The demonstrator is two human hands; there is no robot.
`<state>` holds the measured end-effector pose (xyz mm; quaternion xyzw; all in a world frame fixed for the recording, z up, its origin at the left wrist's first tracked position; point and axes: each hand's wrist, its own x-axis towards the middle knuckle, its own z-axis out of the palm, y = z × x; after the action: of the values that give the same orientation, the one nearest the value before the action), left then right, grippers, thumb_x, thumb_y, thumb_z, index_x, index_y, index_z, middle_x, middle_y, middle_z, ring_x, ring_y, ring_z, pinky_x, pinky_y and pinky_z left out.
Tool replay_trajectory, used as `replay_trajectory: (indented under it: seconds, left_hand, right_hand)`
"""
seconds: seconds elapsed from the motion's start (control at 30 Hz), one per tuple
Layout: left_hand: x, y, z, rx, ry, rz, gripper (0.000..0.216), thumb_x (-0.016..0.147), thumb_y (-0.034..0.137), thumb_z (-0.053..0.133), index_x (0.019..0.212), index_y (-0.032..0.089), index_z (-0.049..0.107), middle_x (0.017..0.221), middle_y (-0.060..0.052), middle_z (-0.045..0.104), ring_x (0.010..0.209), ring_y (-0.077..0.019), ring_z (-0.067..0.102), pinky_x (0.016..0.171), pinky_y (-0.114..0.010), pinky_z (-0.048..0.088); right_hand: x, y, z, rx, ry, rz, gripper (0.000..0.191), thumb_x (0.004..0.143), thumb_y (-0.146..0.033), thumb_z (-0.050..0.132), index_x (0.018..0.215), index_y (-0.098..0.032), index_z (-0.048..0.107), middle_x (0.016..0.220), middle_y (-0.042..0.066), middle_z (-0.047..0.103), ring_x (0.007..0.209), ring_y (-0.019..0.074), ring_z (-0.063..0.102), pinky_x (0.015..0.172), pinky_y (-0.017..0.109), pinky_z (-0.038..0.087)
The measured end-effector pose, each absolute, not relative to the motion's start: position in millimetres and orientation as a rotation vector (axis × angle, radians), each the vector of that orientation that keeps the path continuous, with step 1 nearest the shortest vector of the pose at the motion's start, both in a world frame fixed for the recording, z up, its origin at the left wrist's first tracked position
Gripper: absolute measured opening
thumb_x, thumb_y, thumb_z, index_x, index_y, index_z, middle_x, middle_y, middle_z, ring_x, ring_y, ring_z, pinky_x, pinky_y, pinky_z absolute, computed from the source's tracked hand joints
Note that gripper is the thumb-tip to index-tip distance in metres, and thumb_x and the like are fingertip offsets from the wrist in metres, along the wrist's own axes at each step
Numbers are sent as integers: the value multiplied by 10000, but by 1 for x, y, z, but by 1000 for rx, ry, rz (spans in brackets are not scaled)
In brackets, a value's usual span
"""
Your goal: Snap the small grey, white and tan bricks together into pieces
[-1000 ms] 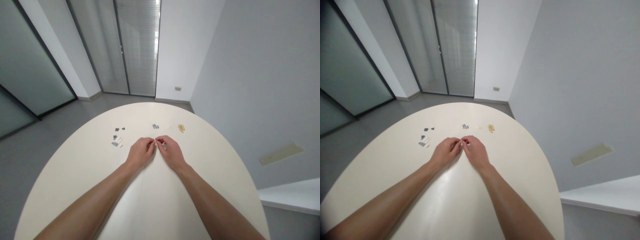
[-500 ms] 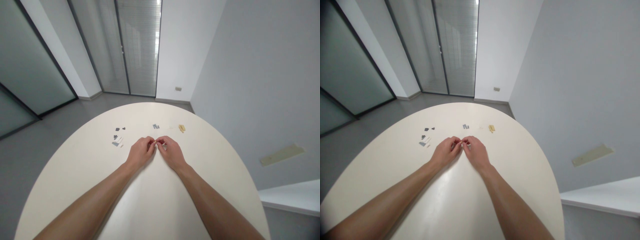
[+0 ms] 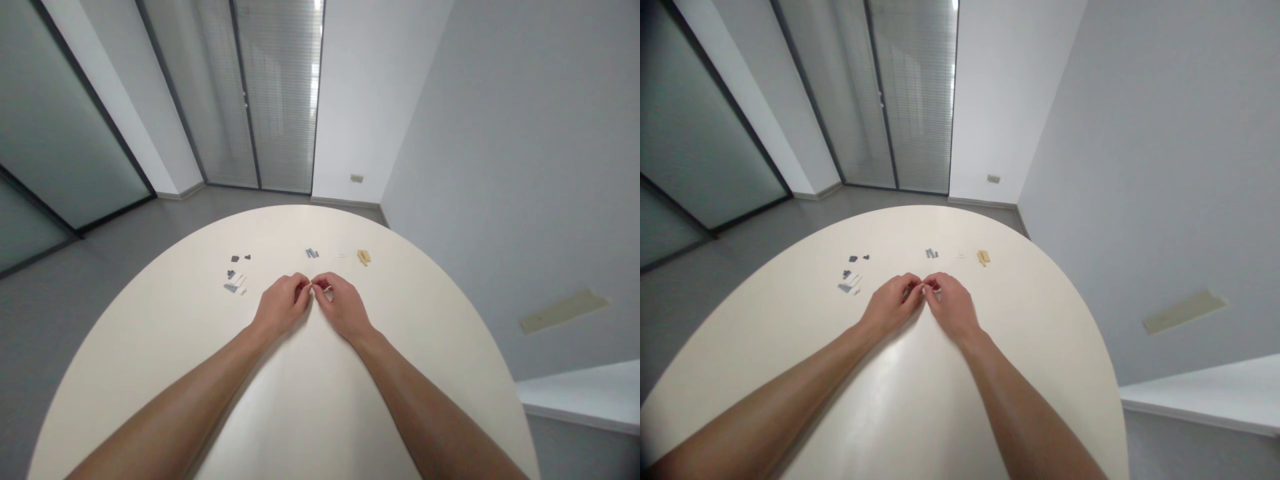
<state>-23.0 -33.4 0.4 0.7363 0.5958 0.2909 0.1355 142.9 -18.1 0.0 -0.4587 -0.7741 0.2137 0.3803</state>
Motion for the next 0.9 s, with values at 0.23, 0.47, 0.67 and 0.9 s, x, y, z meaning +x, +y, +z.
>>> replay_trajectory:
  seconds: [0.23,0.47,0.67,0.9]
  left_hand:
    - [-23,-34,1,2153,1716,837,208,966,316,473,975,229,662,908,-48,707,874,-222,626,730,-325,438]
    - [-22,-34,2,2173,1719,822,211,958,309,486,962,225,680,898,-51,709,869,-221,630,716,-318,448]
    - [-23,-34,1,2193,1711,813,209,959,301,487,966,223,680,907,-48,709,881,-222,622,725,-321,447]
    - [-23,-32,0,2198,1721,783,218,957,288,492,970,211,695,918,-60,711,899,-224,622,738,-322,444]
  right_hand:
    - [143,-18,-1,-1181,-1979,555,102,923,-206,566,973,-227,652,955,22,709,891,173,638,826,320,479]
    - [143,-17,-1,-1197,-1976,570,99,911,-208,576,964,-226,657,947,22,713,875,174,641,817,317,481]
    - [143,-17,-2,-1197,-1973,585,126,922,-220,575,1006,-226,668,986,27,718,891,173,646,839,322,489]
    - [143,-16,-2,-1222,-1990,585,124,921,-203,573,991,-222,674,966,32,723,858,166,655,815,316,497]
